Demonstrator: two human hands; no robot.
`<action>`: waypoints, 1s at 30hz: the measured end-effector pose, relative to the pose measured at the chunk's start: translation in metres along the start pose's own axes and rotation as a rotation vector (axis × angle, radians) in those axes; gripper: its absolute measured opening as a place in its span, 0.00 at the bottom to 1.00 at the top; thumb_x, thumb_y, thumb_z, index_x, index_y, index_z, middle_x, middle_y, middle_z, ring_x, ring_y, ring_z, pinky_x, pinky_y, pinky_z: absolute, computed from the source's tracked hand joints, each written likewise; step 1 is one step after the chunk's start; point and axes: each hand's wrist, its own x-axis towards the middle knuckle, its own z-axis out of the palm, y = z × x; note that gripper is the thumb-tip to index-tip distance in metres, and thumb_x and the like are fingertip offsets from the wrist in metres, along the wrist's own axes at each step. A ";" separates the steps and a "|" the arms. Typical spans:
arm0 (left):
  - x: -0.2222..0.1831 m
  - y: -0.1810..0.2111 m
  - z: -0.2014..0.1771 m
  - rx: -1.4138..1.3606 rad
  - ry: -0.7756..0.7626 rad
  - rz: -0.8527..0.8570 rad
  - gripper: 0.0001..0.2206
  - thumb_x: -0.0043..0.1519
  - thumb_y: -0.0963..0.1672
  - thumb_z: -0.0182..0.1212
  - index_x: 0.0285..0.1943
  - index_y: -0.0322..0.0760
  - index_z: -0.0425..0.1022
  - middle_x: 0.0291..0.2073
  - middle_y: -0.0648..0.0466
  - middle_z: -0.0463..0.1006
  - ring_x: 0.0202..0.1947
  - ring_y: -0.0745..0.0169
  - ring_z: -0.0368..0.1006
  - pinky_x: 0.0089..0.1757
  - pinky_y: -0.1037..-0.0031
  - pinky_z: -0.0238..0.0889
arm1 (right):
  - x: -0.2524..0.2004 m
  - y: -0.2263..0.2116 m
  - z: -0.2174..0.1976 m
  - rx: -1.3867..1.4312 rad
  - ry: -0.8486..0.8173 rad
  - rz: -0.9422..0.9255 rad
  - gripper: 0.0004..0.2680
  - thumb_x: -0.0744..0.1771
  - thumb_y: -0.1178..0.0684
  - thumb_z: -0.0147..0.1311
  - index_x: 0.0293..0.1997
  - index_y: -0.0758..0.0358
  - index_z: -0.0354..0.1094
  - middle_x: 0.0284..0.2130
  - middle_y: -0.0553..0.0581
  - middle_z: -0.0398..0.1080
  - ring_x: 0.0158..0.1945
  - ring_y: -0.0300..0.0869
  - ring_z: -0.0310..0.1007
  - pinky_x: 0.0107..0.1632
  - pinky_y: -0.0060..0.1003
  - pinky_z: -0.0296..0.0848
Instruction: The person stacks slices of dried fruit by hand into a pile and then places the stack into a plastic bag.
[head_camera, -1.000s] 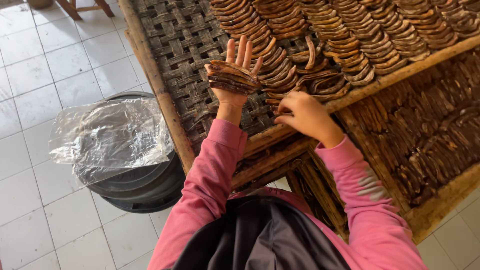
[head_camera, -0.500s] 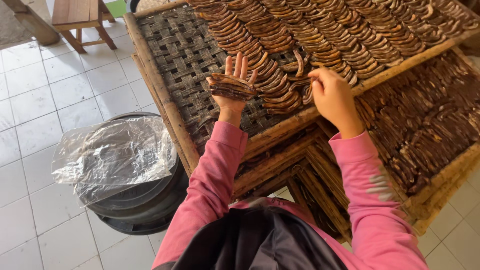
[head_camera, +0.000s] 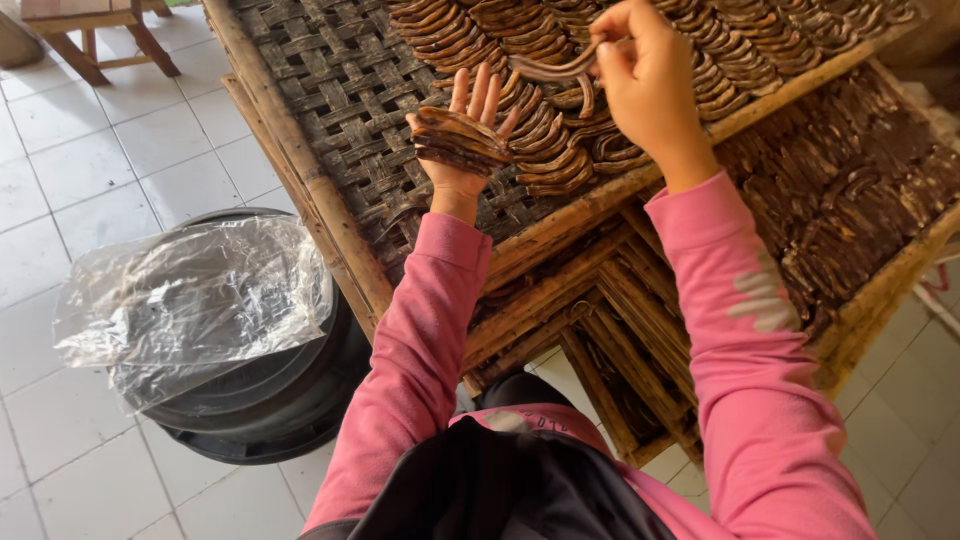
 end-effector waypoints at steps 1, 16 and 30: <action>0.000 -0.002 0.003 -0.005 0.017 -0.008 0.45 0.63 0.69 0.25 0.80 0.43 0.48 0.77 0.46 0.51 0.76 0.49 0.49 0.69 0.39 0.42 | 0.007 0.002 0.008 0.067 -0.006 0.006 0.05 0.72 0.67 0.49 0.52 0.69 0.66 0.43 0.56 0.74 0.40 0.36 0.79 0.43 0.29 0.77; 0.009 0.013 -0.008 0.004 -0.061 0.165 0.46 0.64 0.69 0.25 0.80 0.38 0.47 0.78 0.43 0.49 0.77 0.45 0.46 0.69 0.44 0.44 | -0.012 0.000 0.092 -0.090 -0.193 -0.323 0.06 0.67 0.68 0.57 0.45 0.68 0.72 0.43 0.61 0.71 0.45 0.52 0.77 0.46 0.39 0.76; 0.011 0.021 -0.026 0.123 -0.077 0.176 0.46 0.64 0.70 0.27 0.77 0.36 0.53 0.77 0.40 0.50 0.77 0.40 0.46 0.69 0.46 0.46 | -0.012 0.022 0.088 -0.117 -0.246 -0.346 0.07 0.67 0.65 0.56 0.49 0.65 0.73 0.44 0.59 0.73 0.43 0.55 0.76 0.44 0.44 0.75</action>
